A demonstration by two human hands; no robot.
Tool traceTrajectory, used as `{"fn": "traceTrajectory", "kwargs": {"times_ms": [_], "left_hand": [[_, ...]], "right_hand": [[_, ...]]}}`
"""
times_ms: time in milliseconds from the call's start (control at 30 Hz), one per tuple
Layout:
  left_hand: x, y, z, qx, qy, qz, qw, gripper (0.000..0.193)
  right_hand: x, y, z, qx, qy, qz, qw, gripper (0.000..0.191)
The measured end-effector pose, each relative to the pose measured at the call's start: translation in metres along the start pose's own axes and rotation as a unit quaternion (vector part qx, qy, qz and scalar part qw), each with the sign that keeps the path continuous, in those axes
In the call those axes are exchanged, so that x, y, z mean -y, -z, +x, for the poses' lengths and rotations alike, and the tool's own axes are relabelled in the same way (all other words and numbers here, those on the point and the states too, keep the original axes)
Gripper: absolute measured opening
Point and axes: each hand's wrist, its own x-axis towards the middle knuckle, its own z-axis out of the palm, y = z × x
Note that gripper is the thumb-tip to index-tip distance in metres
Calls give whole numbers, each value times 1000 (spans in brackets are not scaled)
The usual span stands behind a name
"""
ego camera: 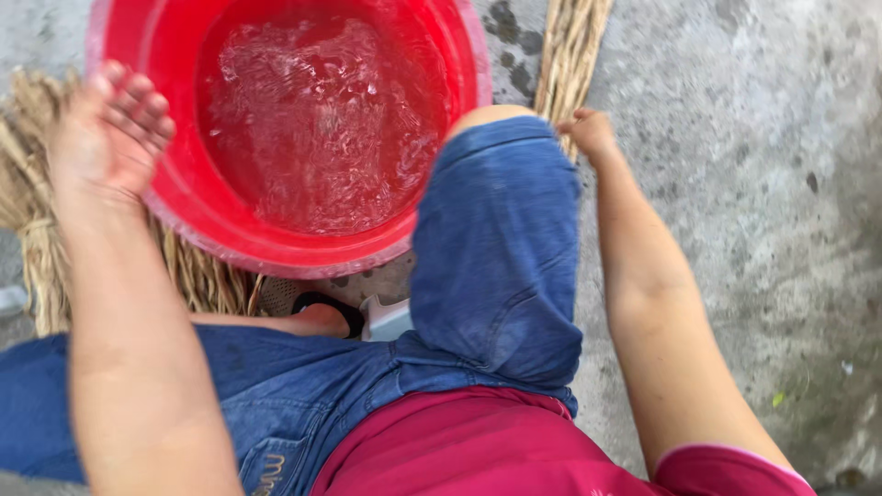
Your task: The person sits on the ground and soaks bundles of long dried leaf stalks in a red basin of water, dipping, turning and pressing the stalks under the water, then sets treated bundles aside and takes new bundles from the piles on the ground to soak.
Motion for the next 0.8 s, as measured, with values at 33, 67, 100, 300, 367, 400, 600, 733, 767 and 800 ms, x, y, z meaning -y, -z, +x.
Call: {"fn": "traceTrajectory", "kwargs": {"times_ms": [33, 67, 100, 300, 367, 400, 600, 733, 767, 800], "left_hand": [[-23, 7, -3, 16, -20, 10, 1000, 21], [-45, 17, -9, 0, -43, 25, 999, 21], [-63, 29, -15, -19, -66, 40, 997, 22], [-115, 134, -77, -132, -106, 215, 962, 14], [-108, 166, -94, -156, -108, 262, 946, 12], [-99, 178, -100, -162, -113, 280, 939, 11], [-1, 202, -105, -234, -117, 320, 910, 16], [50, 196, -105, -344, -92, 576, 735, 38], [55, 196, -106, -342, -123, 605, 709, 48], [59, 195, -106, -338, -154, 632, 680, 58]], "right_hand": [[18, 15, 9, 33, -25, 60, 997, 41], [40, 28, 18, 37, 23, 87, 995, 30], [62, 42, 26, 42, 39, -4, 998, 28], [219, 120, 18, 151, 324, 52, 933, 15], [268, 118, -8, 147, 415, -60, 896, 16], [291, 113, -24, 165, 435, -67, 883, 16], [381, 63, -134, 270, 456, -64, 846, 40], [419, 41, -162, 239, 474, -274, 802, 49], [425, 39, -163, 245, 460, -288, 803, 49], [431, 37, -162, 251, 446, -302, 805, 49]]}}
